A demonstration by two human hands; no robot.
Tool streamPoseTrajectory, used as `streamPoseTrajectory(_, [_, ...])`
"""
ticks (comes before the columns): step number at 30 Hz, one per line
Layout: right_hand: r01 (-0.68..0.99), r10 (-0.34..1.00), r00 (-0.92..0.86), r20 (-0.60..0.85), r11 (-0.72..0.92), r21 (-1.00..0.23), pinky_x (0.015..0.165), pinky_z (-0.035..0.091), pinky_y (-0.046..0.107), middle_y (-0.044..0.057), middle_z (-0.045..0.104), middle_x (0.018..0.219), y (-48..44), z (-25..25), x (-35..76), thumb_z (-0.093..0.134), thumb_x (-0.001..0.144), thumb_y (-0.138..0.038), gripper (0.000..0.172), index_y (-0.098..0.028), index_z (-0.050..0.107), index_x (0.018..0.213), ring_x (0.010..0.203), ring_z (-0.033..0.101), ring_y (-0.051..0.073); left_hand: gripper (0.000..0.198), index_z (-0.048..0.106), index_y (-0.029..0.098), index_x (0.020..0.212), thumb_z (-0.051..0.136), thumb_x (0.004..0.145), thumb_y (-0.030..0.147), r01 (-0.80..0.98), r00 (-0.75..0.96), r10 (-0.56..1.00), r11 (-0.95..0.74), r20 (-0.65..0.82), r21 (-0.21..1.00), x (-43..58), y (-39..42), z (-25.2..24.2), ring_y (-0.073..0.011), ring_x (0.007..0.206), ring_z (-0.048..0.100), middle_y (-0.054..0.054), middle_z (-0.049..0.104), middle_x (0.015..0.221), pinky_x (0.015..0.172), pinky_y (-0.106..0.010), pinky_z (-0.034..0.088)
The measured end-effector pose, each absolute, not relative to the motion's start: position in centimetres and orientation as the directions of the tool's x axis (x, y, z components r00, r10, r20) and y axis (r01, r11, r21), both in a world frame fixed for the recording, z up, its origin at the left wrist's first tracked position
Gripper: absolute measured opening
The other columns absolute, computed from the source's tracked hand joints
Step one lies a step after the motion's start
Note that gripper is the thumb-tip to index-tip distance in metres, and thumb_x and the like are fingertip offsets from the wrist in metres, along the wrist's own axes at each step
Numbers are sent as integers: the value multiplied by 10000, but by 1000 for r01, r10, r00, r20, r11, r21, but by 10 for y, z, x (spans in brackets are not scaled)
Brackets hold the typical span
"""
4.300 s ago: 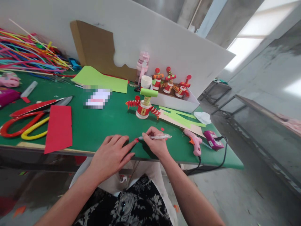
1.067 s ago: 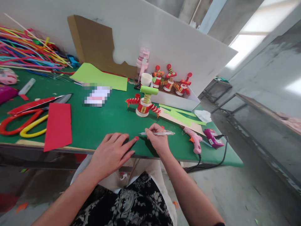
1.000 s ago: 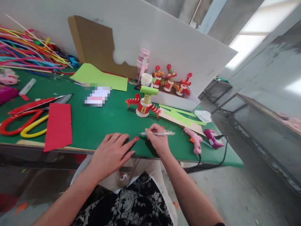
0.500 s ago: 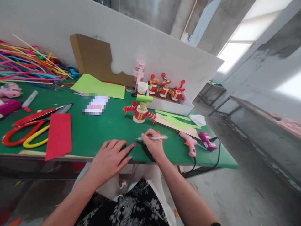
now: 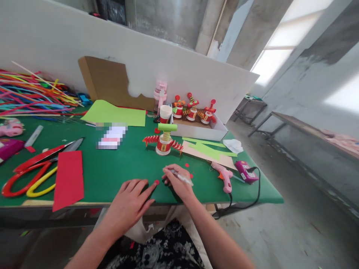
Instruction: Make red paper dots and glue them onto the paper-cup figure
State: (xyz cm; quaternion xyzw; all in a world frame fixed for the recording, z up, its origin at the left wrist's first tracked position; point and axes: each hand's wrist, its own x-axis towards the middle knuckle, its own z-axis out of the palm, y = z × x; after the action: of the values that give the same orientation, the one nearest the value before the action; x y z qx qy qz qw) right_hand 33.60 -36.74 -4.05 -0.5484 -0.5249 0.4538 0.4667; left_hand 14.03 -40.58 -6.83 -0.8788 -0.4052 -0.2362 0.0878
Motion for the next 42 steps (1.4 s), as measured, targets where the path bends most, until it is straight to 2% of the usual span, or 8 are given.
streamPoseTrajectory(4, [226,999,33,30,21,-974,605,541,260,2,730,724,-373,-41,336,595,852,-390,182,-239,696,848,635,697,164,413,601,182,1319,410,1001,364,748,575,654,-663,491,7,139,-404,-67,-258,1011,569,-114,681,1082,867,-388,433])
streamPoseTrajectory(8, [462,977,-51,207,207,-863,791,537,305,24,754,871,-379,-42,345,584,887,-303,140,-258,715,914,818,696,192,430,571,144,1335,416,1003,368,740,586,666,-672,462,30,136,-405,-66,-259,1036,567,-129,677,1123,898,-389,435])
streamPoseTrajectory(11, [536,955,-131,267,295,-791,793,528,308,45,745,905,-384,-43,354,602,885,-244,141,-250,708,977,843,665,203,434,556,131,1342,421,1003,366,734,580,677,-675,453,68,133,-407,-66,-262,1078,568,-140,669,1157,926,-390,442])
streamPoseTrajectory(20, [536,945,-247,216,319,-782,860,527,319,64,728,1004,-395,-36,349,560,905,-172,197,-251,675,1045,949,638,210,400,595,120,1283,411,1005,341,748,564,668,-662,484,41,133,-412,-62,-267,1069,580,-142,677,1125,923,-400,448])
streamPoseTrajectory(29, [543,940,-214,265,340,-767,820,551,310,82,693,966,-391,-33,340,578,896,-207,204,-230,701,1058,892,659,204,355,625,251,1272,413,1002,344,689,625,599,-724,500,6,131,-396,-61,-248,1038,578,-103,667,1124,877,-372,466])
streamPoseTrajectory(35, [557,929,-257,267,368,-744,804,540,299,71,734,934,-390,-38,353,558,905,-207,179,-228,705,1005,883,652,204,347,655,277,1225,397,1011,369,677,648,597,-736,473,0,133,-383,-60,-247,1069,562,-104,657,1159,885,-376,452])
streamPoseTrajectory(42, [548,916,-262,303,400,-735,799,522,291,57,731,949,-392,-45,353,559,914,-251,199,-251,704,1050,883,633,200,355,652,264,1232,394,1015,375,657,655,575,-754,490,8,131,-379,-62,-239,1058,567,-101,661,1146,879,-366,450])
